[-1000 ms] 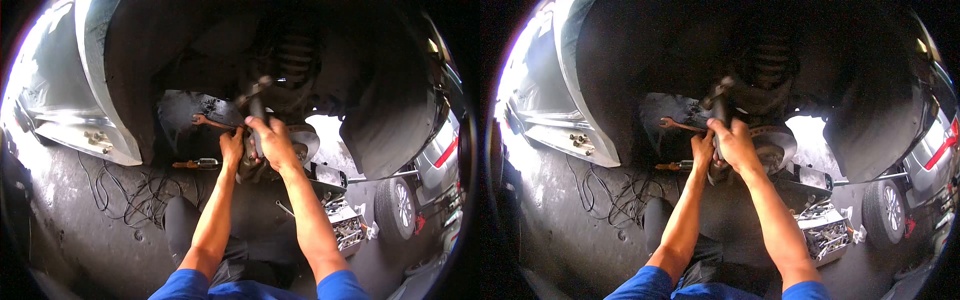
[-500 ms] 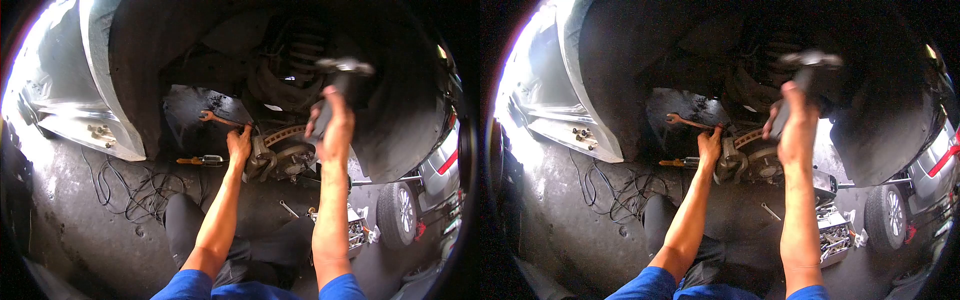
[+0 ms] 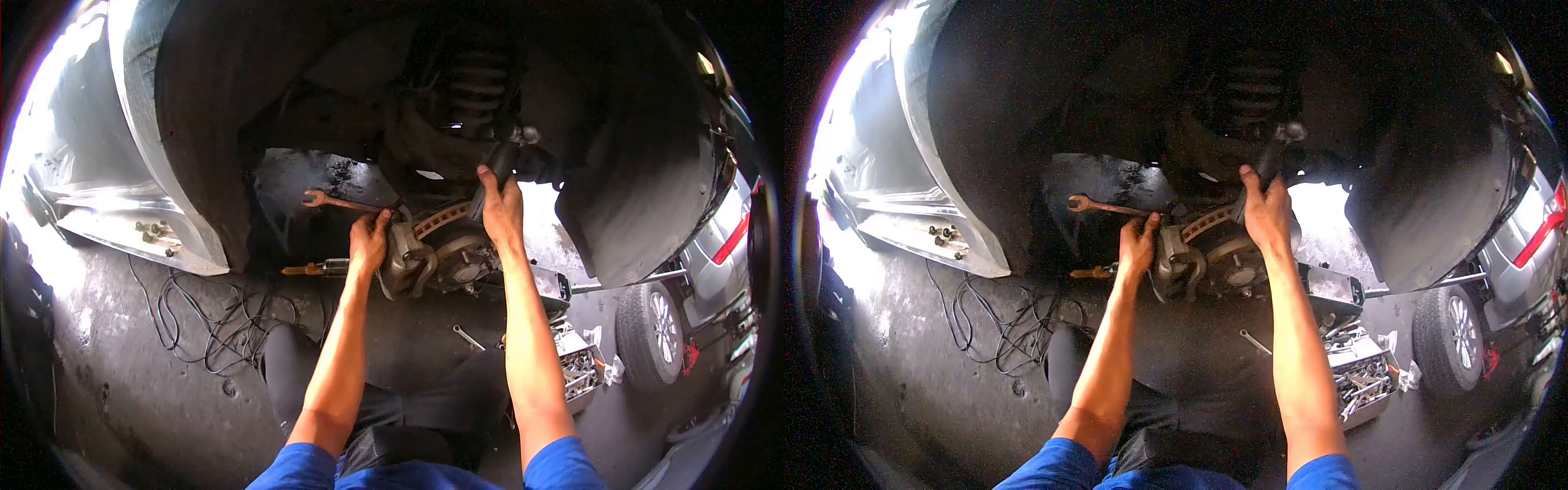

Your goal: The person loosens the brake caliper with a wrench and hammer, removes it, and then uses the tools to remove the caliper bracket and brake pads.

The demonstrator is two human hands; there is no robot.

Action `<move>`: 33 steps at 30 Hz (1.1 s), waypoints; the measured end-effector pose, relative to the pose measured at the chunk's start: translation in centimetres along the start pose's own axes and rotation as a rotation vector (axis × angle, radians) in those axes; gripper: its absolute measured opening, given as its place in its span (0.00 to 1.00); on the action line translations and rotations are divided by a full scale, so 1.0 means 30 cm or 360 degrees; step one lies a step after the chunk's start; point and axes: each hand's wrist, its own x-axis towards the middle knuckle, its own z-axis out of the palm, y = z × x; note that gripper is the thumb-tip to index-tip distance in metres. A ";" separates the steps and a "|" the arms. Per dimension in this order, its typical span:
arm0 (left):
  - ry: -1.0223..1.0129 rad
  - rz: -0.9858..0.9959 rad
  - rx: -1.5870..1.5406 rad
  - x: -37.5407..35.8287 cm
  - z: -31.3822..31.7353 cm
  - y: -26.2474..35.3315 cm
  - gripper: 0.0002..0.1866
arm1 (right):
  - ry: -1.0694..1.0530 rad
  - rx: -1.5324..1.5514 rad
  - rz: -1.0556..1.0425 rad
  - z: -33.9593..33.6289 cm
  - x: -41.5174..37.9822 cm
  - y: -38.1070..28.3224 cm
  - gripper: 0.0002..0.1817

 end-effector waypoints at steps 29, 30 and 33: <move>-0.0378 0.0173 0.1082 0.065 -0.017 0.250 0.20 | -0.0153 0.0162 0.0241 -0.042 0.013 0.072 0.32; -0.0383 0.0181 0.1092 0.065 -0.018 0.249 0.20 | -0.0092 0.0119 0.0219 -0.035 0.018 0.087 0.32; -0.0275 0.0097 0.0479 0.068 -0.039 0.177 0.21 | -0.0124 0.0253 0.0136 -0.036 0.020 0.094 0.31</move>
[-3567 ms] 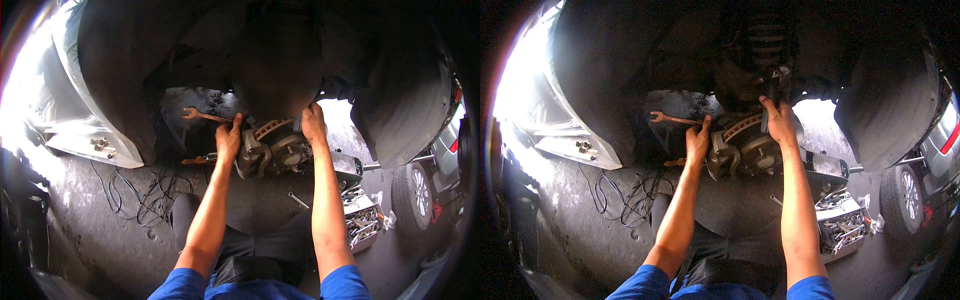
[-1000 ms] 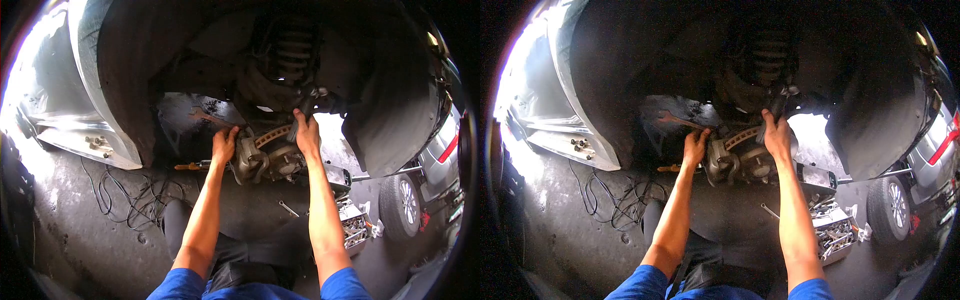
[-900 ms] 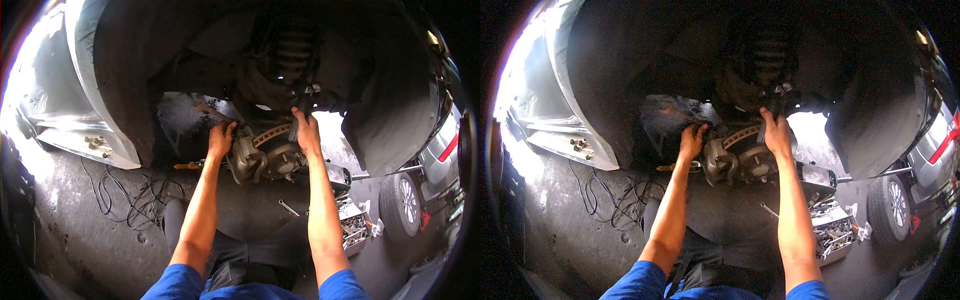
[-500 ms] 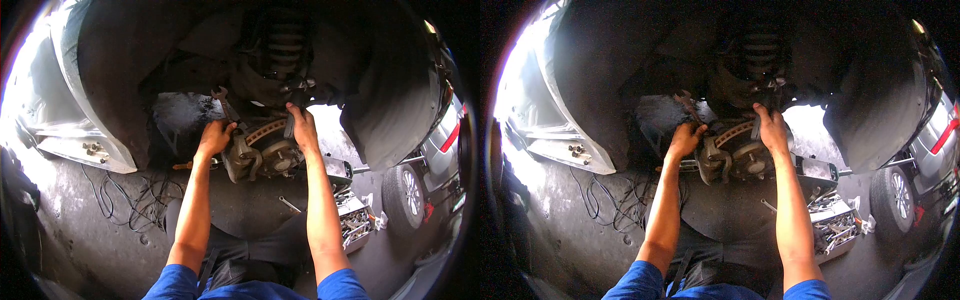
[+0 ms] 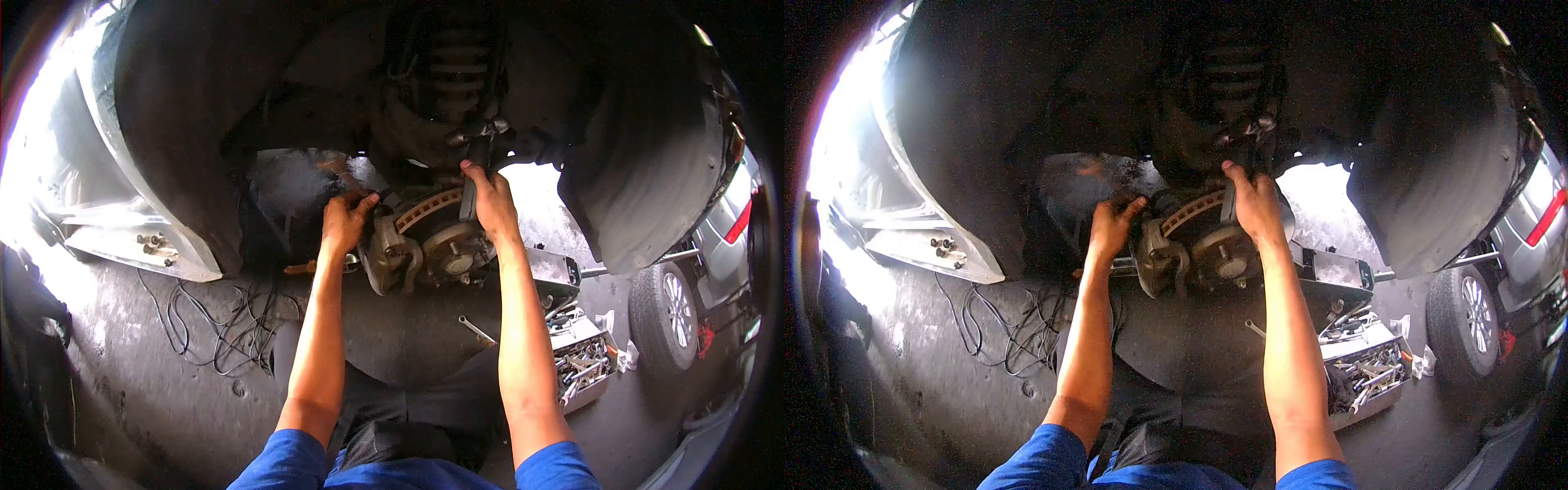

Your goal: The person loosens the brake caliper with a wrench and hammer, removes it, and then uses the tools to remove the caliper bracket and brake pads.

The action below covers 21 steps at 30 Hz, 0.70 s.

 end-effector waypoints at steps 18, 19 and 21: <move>0.0528 -0.0253 -0.0265 -0.063 0.128 0.012 0.30 | -0.0155 0.0451 0.0045 -0.005 0.015 0.007 0.22; 0.0539 -0.0255 -0.0230 -0.061 0.133 0.000 0.30 | -0.0069 0.0554 -0.0026 0.004 0.014 -0.011 0.22; 0.0567 -0.0269 -0.0165 -0.080 0.121 0.042 0.29 | 0.0093 0.0753 -0.0166 0.043 -0.024 -0.037 0.21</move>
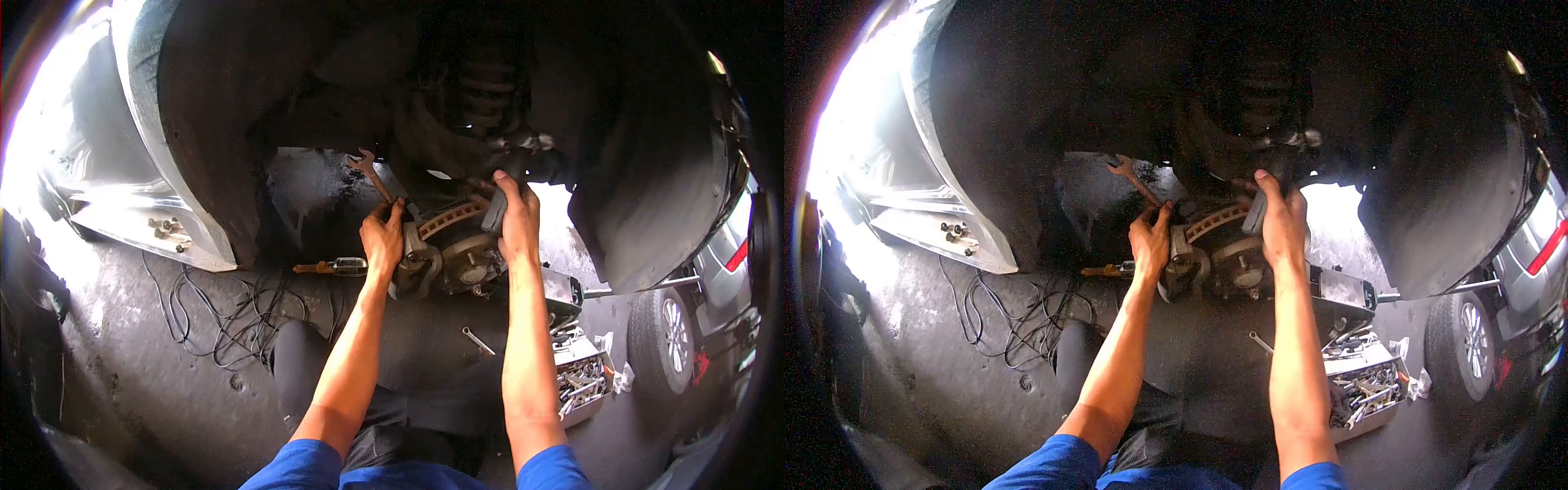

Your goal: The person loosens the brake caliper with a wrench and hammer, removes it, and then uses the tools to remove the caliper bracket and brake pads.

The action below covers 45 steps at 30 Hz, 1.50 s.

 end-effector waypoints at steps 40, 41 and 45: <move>-0.0010 -0.0035 0.0006 0.014 -0.004 -0.039 0.26 | 0.0695 0.0504 0.0091 0.173 -0.085 -0.233 0.18; 0.0033 0.0028 0.0019 0.015 0.003 -0.058 0.26 | 0.0620 0.0570 0.0231 0.246 -0.140 -0.136 0.14; -0.0072 -0.0058 -0.0069 0.062 0.026 -0.048 0.25 | -0.0408 0.0036 0.1005 0.196 -0.154 -0.093 0.19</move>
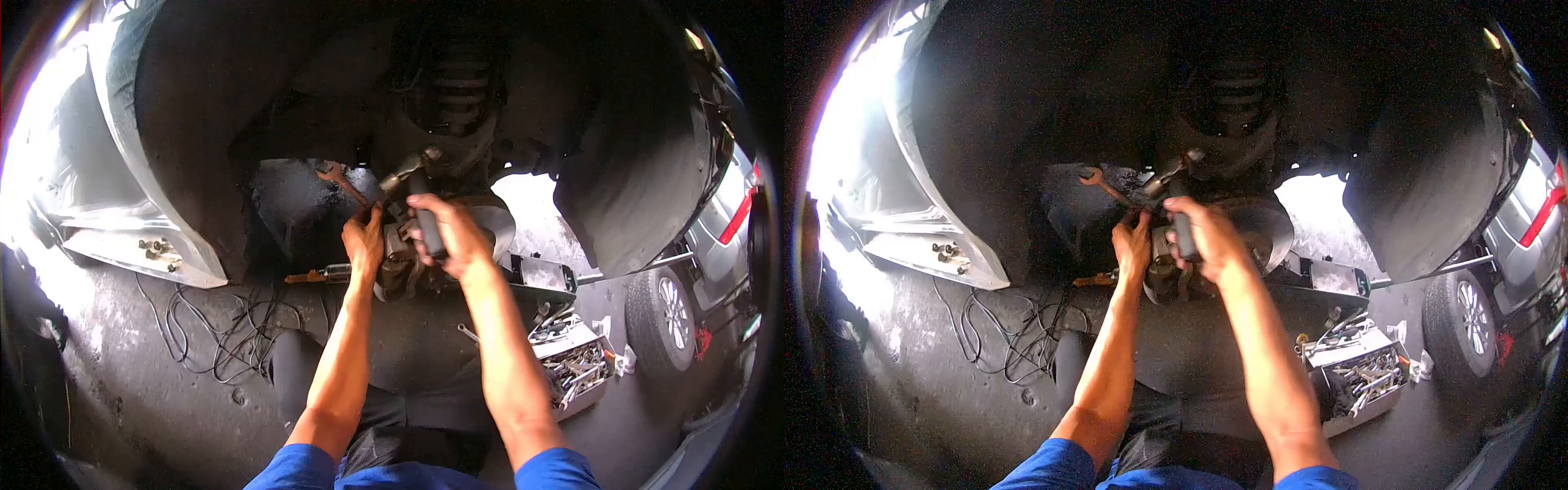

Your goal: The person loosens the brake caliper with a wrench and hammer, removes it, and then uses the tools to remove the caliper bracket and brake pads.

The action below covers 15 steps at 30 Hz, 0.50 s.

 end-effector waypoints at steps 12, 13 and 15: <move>0.0059 0.0009 0.0089 -0.048 -0.017 0.022 0.24 | -0.0016 -0.0162 -0.0080 -0.070 -0.053 -0.144 0.25; 0.0074 0.0014 0.0118 -0.049 -0.017 0.022 0.24 | 0.0251 -0.0184 -0.0214 -0.080 -0.048 -0.149 0.25; 0.0073 0.0056 0.0100 -0.052 -0.020 0.024 0.25 | 0.0666 -0.0556 -0.0571 -0.177 0.062 -0.096 0.32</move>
